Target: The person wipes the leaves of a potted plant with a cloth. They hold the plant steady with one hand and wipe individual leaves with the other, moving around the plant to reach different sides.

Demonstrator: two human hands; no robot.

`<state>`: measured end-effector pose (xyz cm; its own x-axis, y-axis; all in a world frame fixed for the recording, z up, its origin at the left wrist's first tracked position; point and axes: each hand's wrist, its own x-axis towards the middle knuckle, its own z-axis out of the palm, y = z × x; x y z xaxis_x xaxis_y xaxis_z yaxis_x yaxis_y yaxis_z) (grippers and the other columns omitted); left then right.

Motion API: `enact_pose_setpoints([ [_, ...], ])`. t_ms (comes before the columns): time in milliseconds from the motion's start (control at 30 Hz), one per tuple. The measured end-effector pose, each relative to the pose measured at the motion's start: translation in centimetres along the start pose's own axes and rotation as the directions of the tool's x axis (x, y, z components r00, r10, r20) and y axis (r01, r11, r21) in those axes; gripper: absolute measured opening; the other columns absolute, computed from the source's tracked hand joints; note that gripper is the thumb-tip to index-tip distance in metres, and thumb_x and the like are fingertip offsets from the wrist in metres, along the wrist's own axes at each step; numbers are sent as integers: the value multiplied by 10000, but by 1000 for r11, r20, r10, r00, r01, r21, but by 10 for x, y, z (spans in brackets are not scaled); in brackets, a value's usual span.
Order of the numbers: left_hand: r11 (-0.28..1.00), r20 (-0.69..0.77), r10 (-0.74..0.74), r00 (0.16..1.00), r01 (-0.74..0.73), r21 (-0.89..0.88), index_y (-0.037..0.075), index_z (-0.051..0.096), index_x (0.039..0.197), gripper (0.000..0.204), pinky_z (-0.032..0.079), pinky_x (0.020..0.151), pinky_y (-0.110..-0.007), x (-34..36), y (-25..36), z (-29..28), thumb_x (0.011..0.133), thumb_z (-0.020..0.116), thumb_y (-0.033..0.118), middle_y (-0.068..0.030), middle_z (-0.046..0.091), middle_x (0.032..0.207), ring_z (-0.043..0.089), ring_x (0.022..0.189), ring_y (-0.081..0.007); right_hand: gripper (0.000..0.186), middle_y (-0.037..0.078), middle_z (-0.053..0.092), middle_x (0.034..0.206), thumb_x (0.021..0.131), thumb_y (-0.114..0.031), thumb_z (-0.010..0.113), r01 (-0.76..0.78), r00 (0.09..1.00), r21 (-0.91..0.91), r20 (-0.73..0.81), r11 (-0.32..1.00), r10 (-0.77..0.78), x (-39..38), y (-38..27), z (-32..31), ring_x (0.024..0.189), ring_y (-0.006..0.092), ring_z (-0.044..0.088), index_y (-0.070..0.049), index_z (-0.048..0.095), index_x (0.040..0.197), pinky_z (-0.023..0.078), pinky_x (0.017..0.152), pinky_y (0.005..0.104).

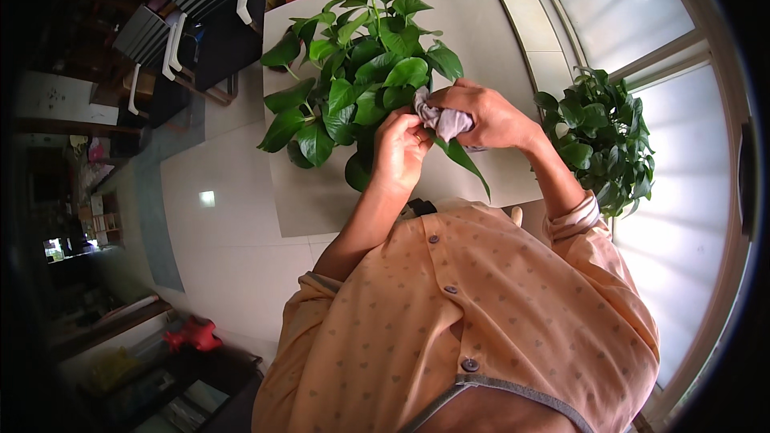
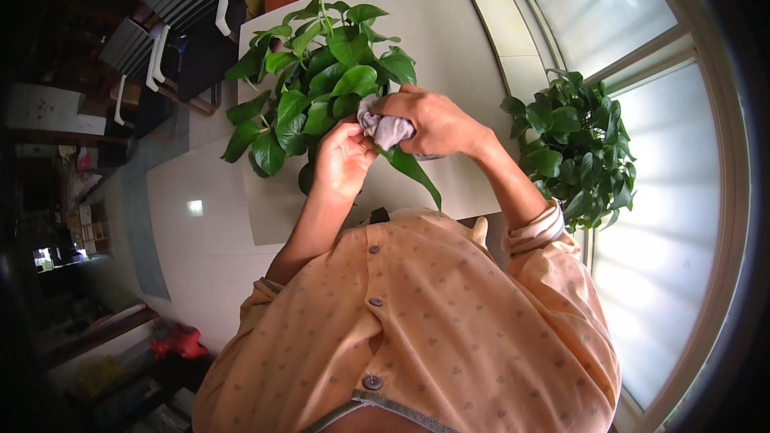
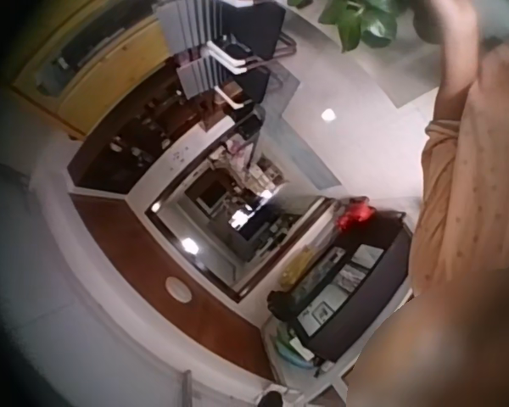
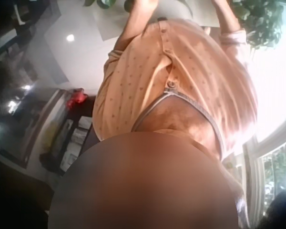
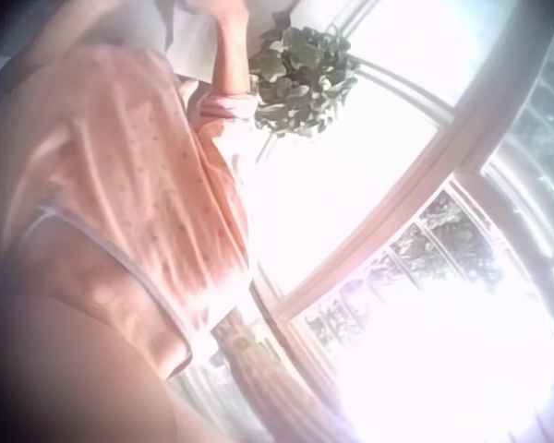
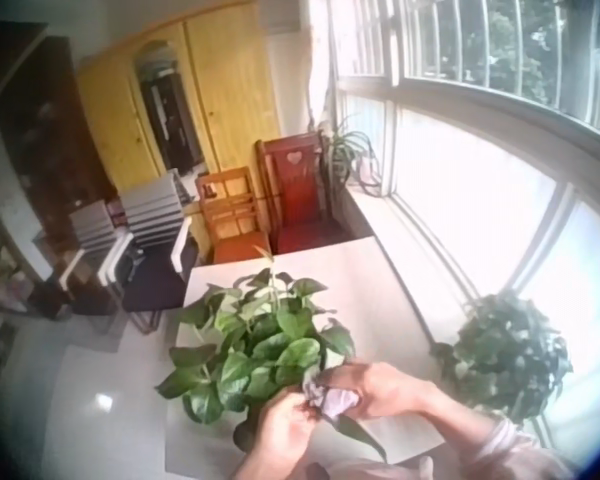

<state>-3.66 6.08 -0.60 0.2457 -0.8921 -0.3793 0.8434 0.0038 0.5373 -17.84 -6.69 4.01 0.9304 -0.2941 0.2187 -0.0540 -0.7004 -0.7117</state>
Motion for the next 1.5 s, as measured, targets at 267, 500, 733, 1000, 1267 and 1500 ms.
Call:
enact_pose_setpoints([
  [267,997,13,-35,999,36,-69,24,522,1215,437,423,942,-378,-9,12,15,922,499,347,-113,581,1163,542,1073,-223,518,13,606,1202,558,-11,720,90,994,-244,81,966,-73,-19,-27,2,942,270,525,-107,668,1064,506,803,350],
  [500,998,-18,31,999,-30,54,37,500,1254,450,401,964,-374,-9,17,13,921,497,340,-117,593,1203,534,1117,-236,477,19,658,1111,526,8,732,84,996,-58,24,995,-83,-44,-37,-8,919,253,554,-75,686,994,496,809,361],
  [733,992,-18,120,993,-119,37,28,472,1286,452,339,1059,-441,-29,8,4,929,517,303,-209,532,1289,512,1201,-305,510,108,646,1136,531,57,592,-152,906,288,-342,946,249,-81,-20,-54,1021,259,564,2,653,1034,430,938,337],
  [1000,965,-56,-110,992,120,233,60,525,1244,455,375,997,-369,-46,-20,-11,941,475,396,-88,593,1235,540,1164,-225,514,121,638,1119,585,22,598,-250,927,220,-228,943,299,-81,5,-35,1007,275,557,0,629,1098,432,933,337],
  [1267,986,-43,-154,987,156,57,141,512,1213,450,370,979,-379,-30,-32,10,903,536,465,-29,572,1201,518,1119,-170,526,59,641,1149,571,44,621,-150,986,75,-58,986,155,-55,12,-5,1015,285,557,-60,644,1086,473,895,352],
  [1500,992,15,-127,992,127,-4,148,514,1203,398,398,965,-401,-30,-39,5,910,516,417,-19,572,1177,521,1102,-168,547,62,630,1157,585,9,681,-113,986,25,-119,993,116,-46,3,-4,1020,278,556,-70,628,1125,482,881,372],
])
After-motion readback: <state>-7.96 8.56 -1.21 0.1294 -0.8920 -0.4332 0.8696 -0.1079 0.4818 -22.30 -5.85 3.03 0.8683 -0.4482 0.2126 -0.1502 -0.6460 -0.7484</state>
